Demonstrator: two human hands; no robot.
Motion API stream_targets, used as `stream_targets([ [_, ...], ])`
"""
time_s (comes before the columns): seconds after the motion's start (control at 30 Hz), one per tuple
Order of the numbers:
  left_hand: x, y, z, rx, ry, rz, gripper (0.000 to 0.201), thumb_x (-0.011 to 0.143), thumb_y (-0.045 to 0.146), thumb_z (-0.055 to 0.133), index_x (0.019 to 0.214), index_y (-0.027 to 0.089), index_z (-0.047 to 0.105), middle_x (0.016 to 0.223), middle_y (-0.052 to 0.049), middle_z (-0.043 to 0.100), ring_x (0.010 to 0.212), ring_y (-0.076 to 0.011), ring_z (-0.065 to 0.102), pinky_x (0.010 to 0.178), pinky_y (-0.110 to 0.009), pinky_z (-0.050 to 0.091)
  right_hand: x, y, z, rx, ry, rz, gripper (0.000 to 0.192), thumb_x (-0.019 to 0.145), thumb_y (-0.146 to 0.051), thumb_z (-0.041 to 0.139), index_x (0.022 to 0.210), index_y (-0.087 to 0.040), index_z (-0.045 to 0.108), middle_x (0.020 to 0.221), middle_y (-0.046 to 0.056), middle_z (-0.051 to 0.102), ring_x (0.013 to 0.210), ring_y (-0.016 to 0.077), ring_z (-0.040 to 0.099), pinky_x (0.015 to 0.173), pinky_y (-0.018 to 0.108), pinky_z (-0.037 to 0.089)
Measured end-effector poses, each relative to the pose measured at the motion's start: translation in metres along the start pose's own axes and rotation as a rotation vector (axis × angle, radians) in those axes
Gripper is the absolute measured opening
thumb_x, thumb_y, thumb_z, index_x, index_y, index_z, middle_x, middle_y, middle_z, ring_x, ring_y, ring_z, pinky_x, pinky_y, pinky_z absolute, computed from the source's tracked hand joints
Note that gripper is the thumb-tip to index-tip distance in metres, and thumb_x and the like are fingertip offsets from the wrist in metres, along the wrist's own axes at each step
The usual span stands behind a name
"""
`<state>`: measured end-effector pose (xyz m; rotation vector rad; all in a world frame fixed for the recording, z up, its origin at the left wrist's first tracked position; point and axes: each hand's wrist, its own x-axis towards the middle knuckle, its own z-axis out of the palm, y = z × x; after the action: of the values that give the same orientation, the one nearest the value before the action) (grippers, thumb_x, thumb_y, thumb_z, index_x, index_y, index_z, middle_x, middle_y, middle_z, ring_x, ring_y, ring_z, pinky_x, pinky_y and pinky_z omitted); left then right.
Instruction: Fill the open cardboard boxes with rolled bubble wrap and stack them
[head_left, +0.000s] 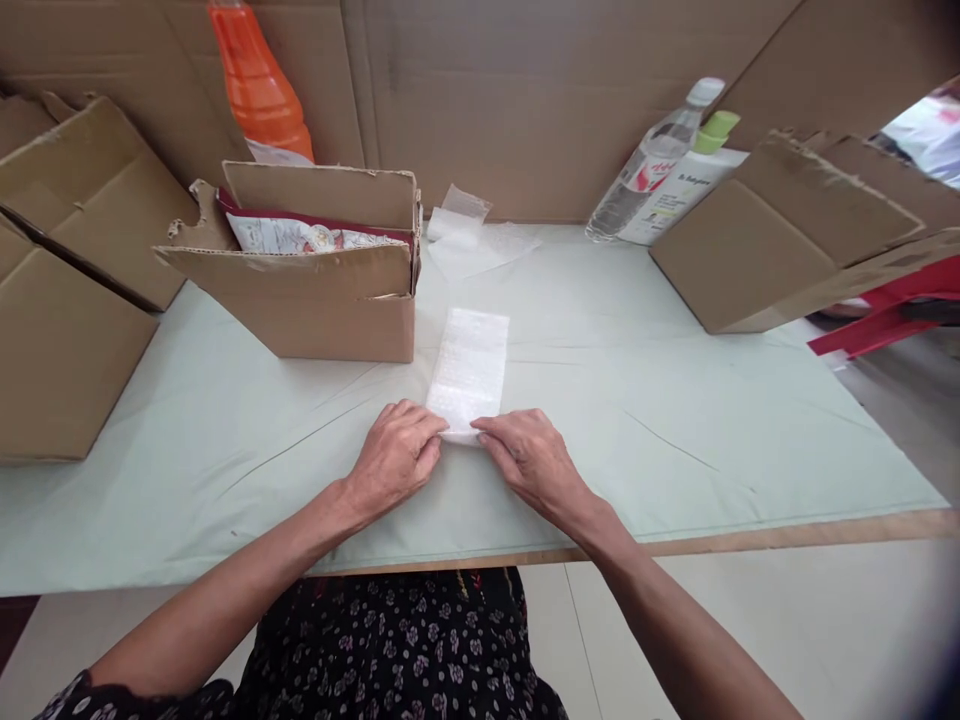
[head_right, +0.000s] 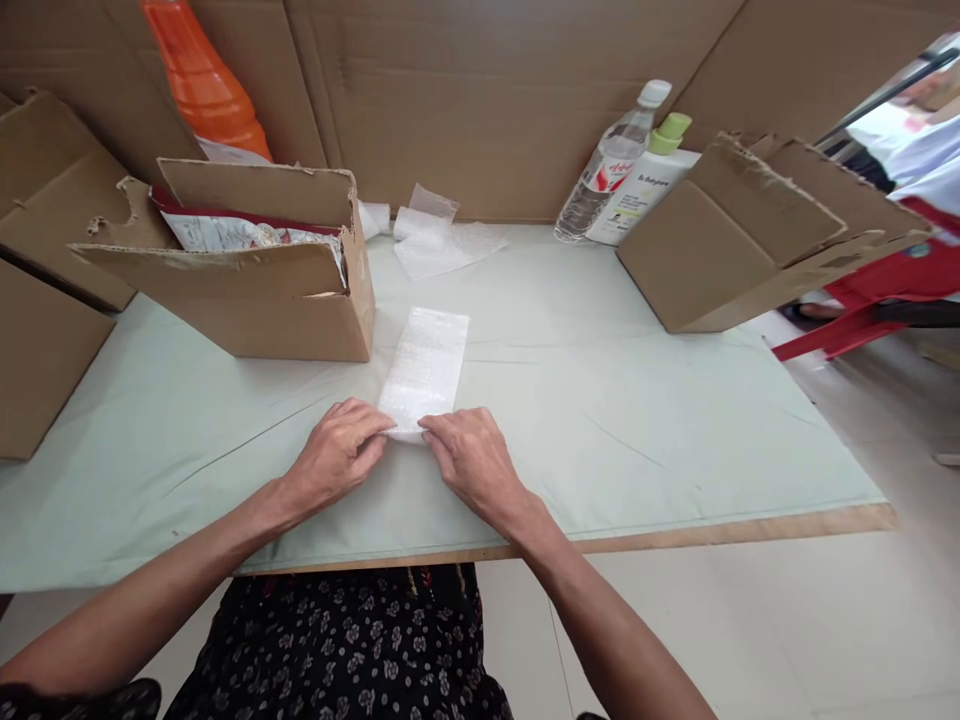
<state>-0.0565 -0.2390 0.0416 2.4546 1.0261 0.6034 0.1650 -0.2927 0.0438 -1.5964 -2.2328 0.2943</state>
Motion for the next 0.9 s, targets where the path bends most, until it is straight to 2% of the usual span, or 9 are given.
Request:
stream_targets([
  [0.1, -0.011, 0.006, -0.006, -0.121, -0.021, -0.077, 0.024, 0.092, 0.012, 0.057, 0.108, 0.021, 0.072, 0.091, -0.002, 0.076, 0.085, -0.0194, 0.068, 0.08, -0.035, 0.055, -0.017, -0.011, -0.011, 0.093, 0.04, 0.009, 0.023, 0.102, -0.025, 0.054, 0.121, -0.022, 0.068, 0.105, 0.004, 0.078, 0.088, 0.0196, 0.07, 0.08, 0.035, 0.051],
  [0.23, -0.008, 0.004, 0.001, 0.03, 0.024, -0.139, 0.028, 0.088, 0.012, 0.06, 0.114, 0.016, 0.07, 0.09, -0.006, 0.074, 0.083, -0.0231, 0.067, 0.08, -0.039, 0.056, -0.031, -0.023, -0.013, -0.078, 0.245, -0.058, 0.025, 0.1, -0.028, 0.059, 0.122, -0.018, 0.065, 0.112, 0.012, 0.074, 0.099, 0.025, 0.067, 0.084, 0.039, 0.048],
  [0.37, -0.007, 0.003, 0.003, 0.117, 0.155, 0.0, 0.029, 0.092, 0.017, 0.06, 0.119, 0.012, 0.067, 0.114, -0.014, 0.071, 0.103, -0.0287, 0.064, 0.088, -0.044, 0.054, -0.027, -0.024, 0.001, -0.194, 0.164, -0.132, 0.017, 0.098, -0.021, 0.058, 0.113, -0.018, 0.067, 0.111, 0.011, 0.075, 0.096, 0.0261, 0.066, 0.083, 0.042, 0.045],
  [0.43, -0.018, 0.007, -0.002, 0.081, 0.139, 0.125, 0.029, 0.094, 0.018, 0.06, 0.122, 0.013, 0.066, 0.119, -0.014, 0.07, 0.111, -0.0288, 0.062, 0.094, -0.045, 0.052, -0.028, -0.024, 0.004, -0.12, 0.146, -0.111, 0.017, 0.099, -0.015, 0.055, 0.11, -0.019, 0.067, 0.102, 0.007, 0.077, 0.088, 0.0225, 0.067, 0.081, 0.039, 0.045],
  [0.5, -0.032, 0.012, -0.009, 0.009, 0.062, 0.184, 0.027, 0.095, 0.014, 0.058, 0.121, 0.015, 0.065, 0.112, -0.01, 0.073, 0.106, -0.0253, 0.063, 0.094, -0.043, 0.05, -0.034, -0.027, 0.002, 0.02, 0.09, -0.081, 0.019, 0.101, -0.016, 0.053, 0.114, -0.02, 0.066, 0.096, 0.004, 0.077, 0.085, 0.0199, 0.067, 0.08, 0.036, 0.047],
  [0.57, -0.042, 0.016, -0.012, -0.056, 0.007, 0.165, 0.026, 0.095, 0.011, 0.055, 0.119, 0.017, 0.065, 0.099, -0.006, 0.074, 0.094, -0.0215, 0.064, 0.088, -0.039, 0.051, -0.042, -0.032, -0.003, 0.114, 0.046, -0.065, 0.022, 0.102, -0.019, 0.052, 0.12, -0.021, 0.064, 0.099, 0.004, 0.077, 0.089, 0.0192, 0.068, 0.08, 0.034, 0.049],
  [0.67, -0.041, 0.013, -0.009, -0.033, -0.012, 0.095, 0.026, 0.096, 0.013, 0.055, 0.119, 0.017, 0.066, 0.094, -0.005, 0.074, 0.089, -0.0226, 0.063, 0.085, -0.041, 0.052, -0.048, -0.037, -0.007, 0.047, 0.129, -0.058, 0.025, 0.102, -0.025, 0.054, 0.125, -0.02, 0.061, 0.115, 0.01, 0.074, 0.101, 0.0233, 0.067, 0.084, 0.038, 0.05],
  [0.8, -0.024, 0.005, -0.002, 0.092, 0.063, 0.015, 0.027, 0.095, 0.019, 0.057, 0.119, 0.012, 0.066, 0.107, -0.013, 0.072, 0.097, -0.0284, 0.063, 0.086, -0.046, 0.052, -0.039, -0.034, 0.001, -0.144, 0.138, -0.122, 0.023, 0.097, -0.027, 0.061, 0.119, -0.019, 0.064, 0.121, 0.013, 0.071, 0.106, 0.029, 0.065, 0.088, 0.044, 0.047],
  [0.9, -0.03, 0.009, -0.006, 0.034, 0.073, 0.089, 0.03, 0.095, 0.022, 0.058, 0.123, 0.014, 0.064, 0.116, -0.013, 0.07, 0.105, -0.0277, 0.062, 0.092, -0.046, 0.051, -0.033, -0.031, 0.004, -0.102, 0.136, -0.123, 0.018, 0.098, -0.019, 0.059, 0.114, -0.019, 0.066, 0.11, 0.009, 0.076, 0.097, 0.0251, 0.067, 0.085, 0.041, 0.047],
])
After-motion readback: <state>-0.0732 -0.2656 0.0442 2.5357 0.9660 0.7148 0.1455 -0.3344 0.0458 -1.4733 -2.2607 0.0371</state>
